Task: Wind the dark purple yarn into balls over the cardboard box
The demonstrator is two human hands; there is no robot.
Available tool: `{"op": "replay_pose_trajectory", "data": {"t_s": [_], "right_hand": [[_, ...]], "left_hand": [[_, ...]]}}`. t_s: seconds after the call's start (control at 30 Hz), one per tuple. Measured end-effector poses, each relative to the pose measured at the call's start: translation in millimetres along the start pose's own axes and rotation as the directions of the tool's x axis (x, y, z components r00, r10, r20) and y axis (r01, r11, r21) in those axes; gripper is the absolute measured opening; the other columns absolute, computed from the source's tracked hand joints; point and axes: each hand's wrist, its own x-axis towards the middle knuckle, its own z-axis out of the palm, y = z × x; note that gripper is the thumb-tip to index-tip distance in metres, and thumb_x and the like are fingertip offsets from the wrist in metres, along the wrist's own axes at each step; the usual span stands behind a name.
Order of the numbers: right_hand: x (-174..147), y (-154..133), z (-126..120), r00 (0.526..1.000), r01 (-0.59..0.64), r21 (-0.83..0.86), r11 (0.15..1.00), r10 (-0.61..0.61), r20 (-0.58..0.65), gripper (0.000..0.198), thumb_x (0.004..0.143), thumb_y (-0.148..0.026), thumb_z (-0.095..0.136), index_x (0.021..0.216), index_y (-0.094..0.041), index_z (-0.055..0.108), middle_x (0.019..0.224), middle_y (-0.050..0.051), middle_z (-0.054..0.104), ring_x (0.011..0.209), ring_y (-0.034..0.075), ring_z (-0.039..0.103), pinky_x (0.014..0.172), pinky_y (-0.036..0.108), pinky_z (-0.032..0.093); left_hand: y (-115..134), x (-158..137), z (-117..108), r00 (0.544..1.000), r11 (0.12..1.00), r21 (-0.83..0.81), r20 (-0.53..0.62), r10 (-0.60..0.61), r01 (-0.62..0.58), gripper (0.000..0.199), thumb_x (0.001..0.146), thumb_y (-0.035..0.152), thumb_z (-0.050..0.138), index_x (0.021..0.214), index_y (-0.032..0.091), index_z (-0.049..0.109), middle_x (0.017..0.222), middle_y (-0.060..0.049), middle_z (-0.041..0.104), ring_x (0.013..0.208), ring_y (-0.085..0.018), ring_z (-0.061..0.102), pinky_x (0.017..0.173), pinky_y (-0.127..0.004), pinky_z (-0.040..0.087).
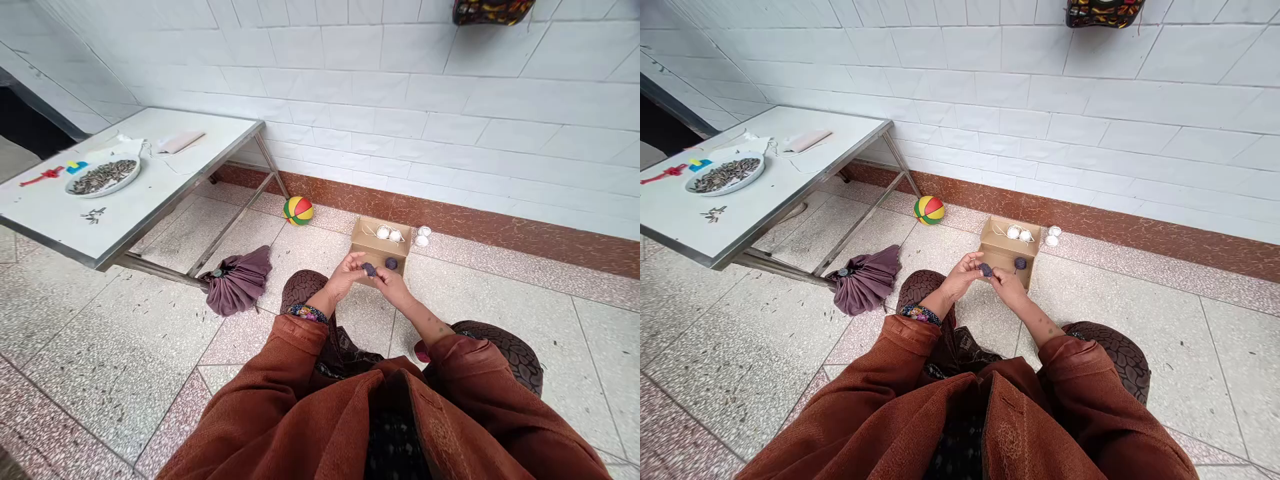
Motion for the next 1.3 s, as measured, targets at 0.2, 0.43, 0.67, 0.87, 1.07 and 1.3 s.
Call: {"op": "replay_pose_trajectory", "data": {"t_s": [0.2,0.43,0.67,0.87,1.07,1.3], "right_hand": [[-6.8,-16.9,-6.2,0.981,0.155,0.036,0.987,-0.158,0.109,0.019,0.095,-0.031,0.052,0.084,-0.023,0.064,0.085,0.004,0.069,0.083,0.021,0.064,0.08,0.033,0.048],[1.3,-23.4,-22.8,0.98,0.194,0.145,0.97,-0.197,0.002,0.021,0.095,-0.037,0.056,0.087,-0.022,0.07,0.085,0.005,0.071,0.08,0.02,0.064,0.078,0.033,0.049],[13.2,-7.5,-23.1,0.99,0.048,0.147,0.988,-0.027,-0.139,0.024,0.092,-0.04,0.055,0.079,-0.022,0.066,0.08,0.004,0.069,0.079,0.021,0.062,0.077,0.034,0.048],[4.4,-4.4,-8.6,1.0,-0.009,0.079,0.997,0.01,-0.014,0.02,0.089,-0.035,0.052,0.076,-0.023,0.061,0.073,0.001,0.063,0.07,0.019,0.058,0.068,0.03,0.043],[-2.6,-14.9,-9.4,0.993,0.112,0.032,0.993,-0.113,0.029,0.021,0.092,-0.035,0.051,0.078,-0.023,0.06,0.079,0.004,0.066,0.077,0.021,0.06,0.075,0.032,0.045],[-3.7,-23.6,-15.7,0.994,0.084,0.216,0.973,-0.097,0.049,0.019,0.089,-0.04,0.059,0.085,-0.022,0.066,0.081,0.003,0.069,0.073,0.019,0.061,0.07,0.031,0.046]], "left_hand": [[-8.1,4.4,-7.8,0.983,0.989,0.145,-0.186,0.009,0.019,0.059,0.063,0.015,0.084,0.116,0.018,0.058,0.081,0.003,0.064,0.076,-0.011,0.06,0.082,-0.028,0.043],[-12.9,4.1,-3.3,0.995,0.966,0.241,-0.04,-0.086,0.094,0.067,0.055,0.014,0.088,0.114,0.016,0.056,0.074,0.006,0.061,0.067,-0.008,0.056,0.073,-0.026,0.041],[0.5,-5.6,4.9,0.973,0.993,0.039,0.199,-0.114,0.109,0.072,0.062,0.019,0.09,0.125,0.018,0.055,0.087,-0.001,0.069,0.077,-0.013,0.064,0.079,-0.029,0.045],[5.8,-6.4,4.3,0.998,0.996,-0.093,0.06,-0.008,0.014,0.061,0.069,0.02,0.085,0.124,0.02,0.058,0.09,0.0,0.069,0.085,-0.013,0.065,0.089,-0.031,0.044],[0.5,-3.4,0.4,0.996,0.996,-0.072,-0.074,-0.052,0.047,0.059,0.067,0.018,0.082,0.12,0.02,0.056,0.089,0.001,0.064,0.083,-0.013,0.062,0.086,-0.035,0.049],[-3.4,-1.0,0.2,0.985,0.99,0.13,-0.17,-0.035,0.058,0.061,0.061,0.013,0.079,0.118,0.019,0.058,0.085,0.003,0.056,0.077,-0.01,0.055,0.077,-0.029,0.051]]}}
